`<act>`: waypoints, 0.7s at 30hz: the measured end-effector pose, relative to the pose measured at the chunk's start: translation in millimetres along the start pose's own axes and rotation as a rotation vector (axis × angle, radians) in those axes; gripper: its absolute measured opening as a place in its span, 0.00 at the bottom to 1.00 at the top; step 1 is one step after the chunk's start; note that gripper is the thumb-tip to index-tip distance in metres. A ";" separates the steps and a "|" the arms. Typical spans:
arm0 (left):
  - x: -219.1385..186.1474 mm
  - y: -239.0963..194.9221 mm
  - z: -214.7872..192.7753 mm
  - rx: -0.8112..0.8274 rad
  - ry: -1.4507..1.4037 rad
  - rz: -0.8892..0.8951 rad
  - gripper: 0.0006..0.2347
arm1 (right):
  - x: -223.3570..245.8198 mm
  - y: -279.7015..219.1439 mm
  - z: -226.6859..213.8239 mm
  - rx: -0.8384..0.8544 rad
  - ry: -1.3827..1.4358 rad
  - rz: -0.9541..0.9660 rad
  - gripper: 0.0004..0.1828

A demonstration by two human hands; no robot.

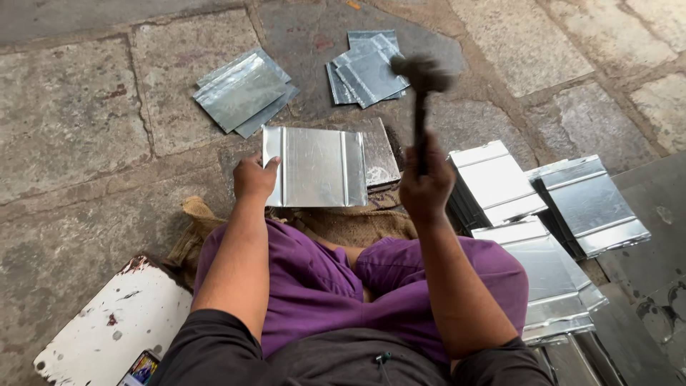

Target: The person sits on the ground and uses a hammer to repeatedly strike the edges of a rectangular metal sheet placed on a burlap sack. They hold the sheet with one hand and hammer with the other, occasionally repositioning the sheet to work on different edges.

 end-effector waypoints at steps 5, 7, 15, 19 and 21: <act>-8.9 -8.8 -6.8 0.114 0.005 -0.124 0.22 | -3.5 -25.6 13.4 -0.004 -0.055 -0.165 0.17; -7.9 -8.7 -6.0 0.110 0.022 -0.115 0.22 | -14.6 -41.8 24.2 0.230 -0.136 -0.020 0.18; 2.7 3.7 0.3 0.065 0.040 -0.077 0.26 | 4.3 3.2 7.9 0.030 -0.029 -0.102 0.17; -5.7 2.1 -4.7 0.033 0.036 -0.045 0.24 | -9.3 -8.5 11.7 -0.052 -0.020 -0.115 0.18; -7.1 -2.7 -6.2 0.079 0.018 -0.098 0.24 | -24.4 -38.1 22.1 0.034 -0.090 -0.188 0.17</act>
Point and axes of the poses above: each hand's wrist, its own y-axis towards the middle knuckle, its own z-axis out of the palm, x = y × z, the point moved 2 cm from there along y, towards the middle knuckle, and after that the axes turned 13 degrees about -z, right-handed, at the moved point
